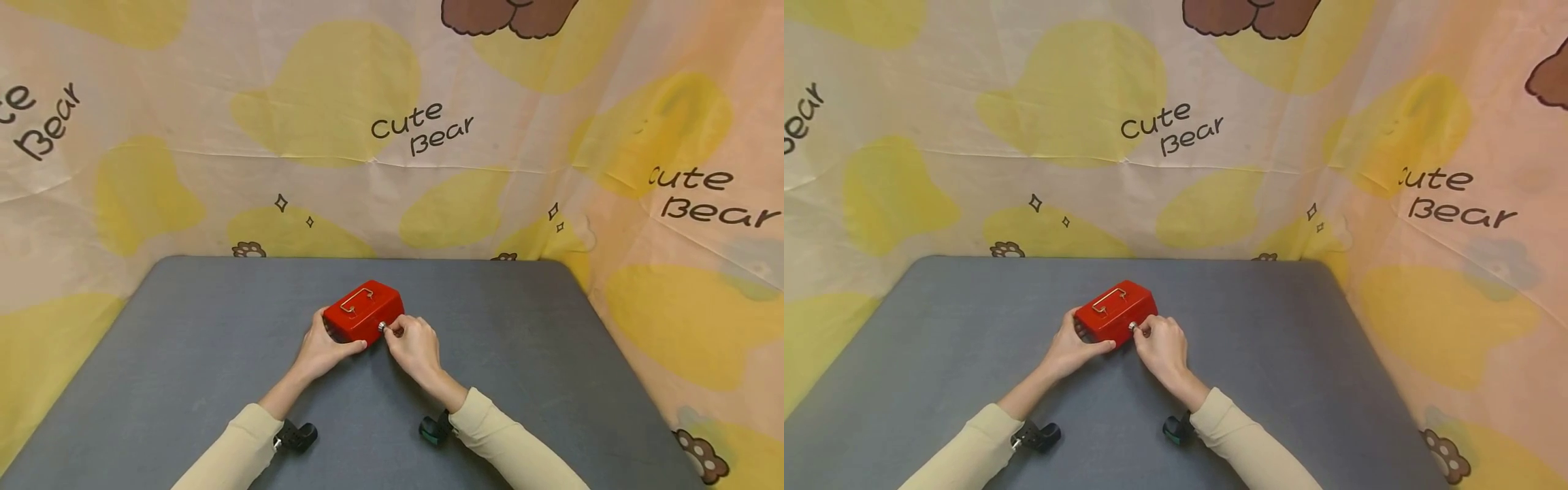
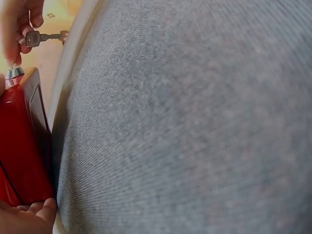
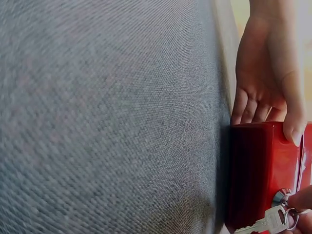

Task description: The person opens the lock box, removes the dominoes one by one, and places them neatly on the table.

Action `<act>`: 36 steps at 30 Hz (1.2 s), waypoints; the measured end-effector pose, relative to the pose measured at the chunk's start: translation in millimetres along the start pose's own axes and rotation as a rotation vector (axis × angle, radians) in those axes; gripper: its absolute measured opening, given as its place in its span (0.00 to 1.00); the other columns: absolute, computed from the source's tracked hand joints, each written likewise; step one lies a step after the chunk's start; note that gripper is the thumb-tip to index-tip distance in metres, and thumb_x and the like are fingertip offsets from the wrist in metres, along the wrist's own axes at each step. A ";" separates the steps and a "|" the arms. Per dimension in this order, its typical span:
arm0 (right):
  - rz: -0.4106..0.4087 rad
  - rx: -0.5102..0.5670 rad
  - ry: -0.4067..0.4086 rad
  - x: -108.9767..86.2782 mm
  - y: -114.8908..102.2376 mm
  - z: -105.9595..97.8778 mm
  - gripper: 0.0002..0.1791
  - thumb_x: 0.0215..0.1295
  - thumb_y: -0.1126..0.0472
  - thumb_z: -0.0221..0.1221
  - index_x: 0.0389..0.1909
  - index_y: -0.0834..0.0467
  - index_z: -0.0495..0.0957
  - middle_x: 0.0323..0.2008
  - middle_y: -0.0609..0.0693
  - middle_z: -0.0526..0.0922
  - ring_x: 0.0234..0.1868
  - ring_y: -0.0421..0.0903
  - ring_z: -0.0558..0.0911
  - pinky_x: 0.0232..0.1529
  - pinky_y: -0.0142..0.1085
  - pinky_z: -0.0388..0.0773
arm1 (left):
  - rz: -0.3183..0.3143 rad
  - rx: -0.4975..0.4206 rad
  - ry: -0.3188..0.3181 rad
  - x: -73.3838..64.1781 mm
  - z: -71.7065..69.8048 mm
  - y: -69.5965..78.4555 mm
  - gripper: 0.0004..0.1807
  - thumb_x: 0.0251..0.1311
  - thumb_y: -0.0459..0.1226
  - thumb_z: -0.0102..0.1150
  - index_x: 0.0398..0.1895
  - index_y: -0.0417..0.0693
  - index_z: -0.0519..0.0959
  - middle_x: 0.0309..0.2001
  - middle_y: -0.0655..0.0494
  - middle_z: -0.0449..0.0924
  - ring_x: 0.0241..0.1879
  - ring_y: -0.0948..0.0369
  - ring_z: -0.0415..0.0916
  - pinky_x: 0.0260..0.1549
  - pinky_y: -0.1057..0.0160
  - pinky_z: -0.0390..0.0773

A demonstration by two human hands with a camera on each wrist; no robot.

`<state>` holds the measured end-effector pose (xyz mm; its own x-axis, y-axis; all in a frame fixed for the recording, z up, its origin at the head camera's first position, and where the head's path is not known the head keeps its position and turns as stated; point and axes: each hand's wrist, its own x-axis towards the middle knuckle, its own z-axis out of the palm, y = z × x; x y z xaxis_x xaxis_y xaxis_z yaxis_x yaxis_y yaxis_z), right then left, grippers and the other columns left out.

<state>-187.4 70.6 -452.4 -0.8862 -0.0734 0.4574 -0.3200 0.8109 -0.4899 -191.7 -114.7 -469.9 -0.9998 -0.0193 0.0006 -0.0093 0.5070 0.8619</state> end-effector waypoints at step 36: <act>-0.029 -0.004 -0.016 -1.9 5.4 -9.4 0.08 0.46 0.59 0.63 0.16 0.48 0.73 0.15 0.41 0.72 0.18 0.37 0.66 0.19 0.28 0.62 | -0.002 -0.013 0.013 -1.5 1.1 3.5 0.53 0.29 0.54 0.70 0.58 0.44 0.52 0.51 0.49 0.66 0.49 0.55 0.67 0.47 0.53 0.68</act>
<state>-184.3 80.5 -449.0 -0.8819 -0.1058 0.4595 -0.3441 0.8106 -0.4738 -190.3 -111.9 -467.4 -0.9995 -0.0319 0.0054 -0.0112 0.4953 0.8686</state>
